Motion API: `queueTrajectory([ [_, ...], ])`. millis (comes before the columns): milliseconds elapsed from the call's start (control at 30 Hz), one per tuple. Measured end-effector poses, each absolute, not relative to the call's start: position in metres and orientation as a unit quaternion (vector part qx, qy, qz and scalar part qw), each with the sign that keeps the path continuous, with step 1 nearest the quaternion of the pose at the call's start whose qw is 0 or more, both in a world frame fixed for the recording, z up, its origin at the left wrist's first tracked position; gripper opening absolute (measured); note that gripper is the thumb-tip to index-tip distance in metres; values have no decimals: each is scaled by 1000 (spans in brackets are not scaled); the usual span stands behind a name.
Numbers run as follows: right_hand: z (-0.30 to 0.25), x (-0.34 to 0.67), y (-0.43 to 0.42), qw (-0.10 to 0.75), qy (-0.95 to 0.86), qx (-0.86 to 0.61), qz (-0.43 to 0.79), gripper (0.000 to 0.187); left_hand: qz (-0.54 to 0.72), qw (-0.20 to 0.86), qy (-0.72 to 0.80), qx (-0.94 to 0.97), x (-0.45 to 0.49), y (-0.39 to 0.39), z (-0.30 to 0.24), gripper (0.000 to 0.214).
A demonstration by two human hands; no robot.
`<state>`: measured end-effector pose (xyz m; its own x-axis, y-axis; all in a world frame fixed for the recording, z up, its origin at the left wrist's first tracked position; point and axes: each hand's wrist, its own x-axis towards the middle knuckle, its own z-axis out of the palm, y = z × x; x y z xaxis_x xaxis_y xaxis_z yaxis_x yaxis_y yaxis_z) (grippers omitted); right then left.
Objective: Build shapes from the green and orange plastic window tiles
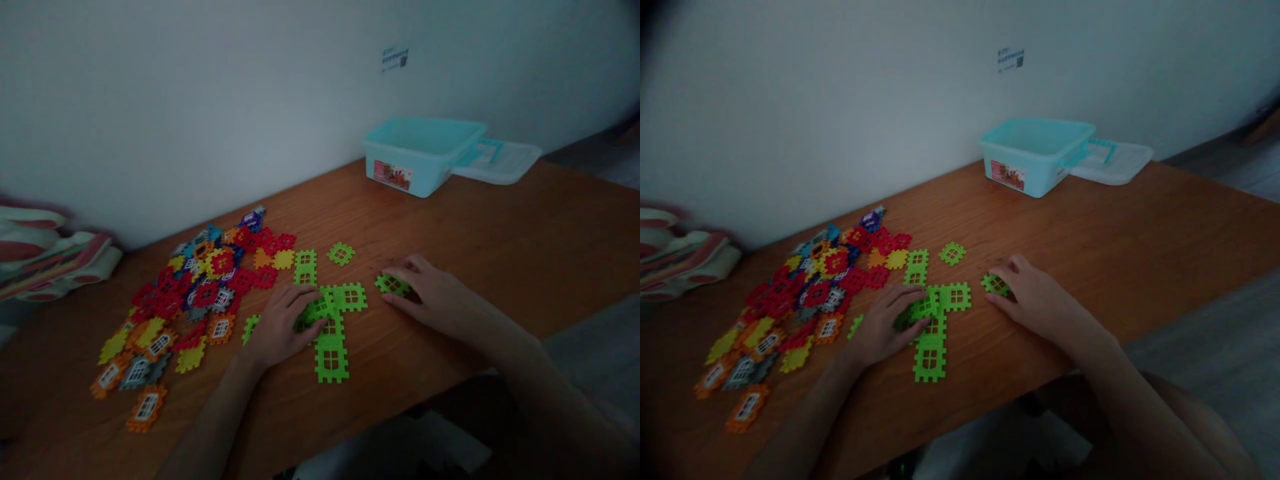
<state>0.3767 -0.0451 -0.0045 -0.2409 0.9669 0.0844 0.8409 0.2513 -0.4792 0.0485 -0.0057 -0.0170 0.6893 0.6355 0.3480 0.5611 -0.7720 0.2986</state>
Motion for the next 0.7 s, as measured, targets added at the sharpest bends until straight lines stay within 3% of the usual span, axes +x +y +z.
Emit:
queueTrajectory([
  [167, 3, 386, -48, 163, -759, -583, 239, 79, 194, 97, 341, 915, 51, -6, -13, 37],
  [267, 11, 398, -47, 139, -762, -560, 296, 85, 193, 103, 344, 913, 52, -6, -13, 38],
  [700, 6, 399, -46, 211, -777, -491, 332, 48, 190, 97, 353, 911, 52, -8, -12, 38],
])
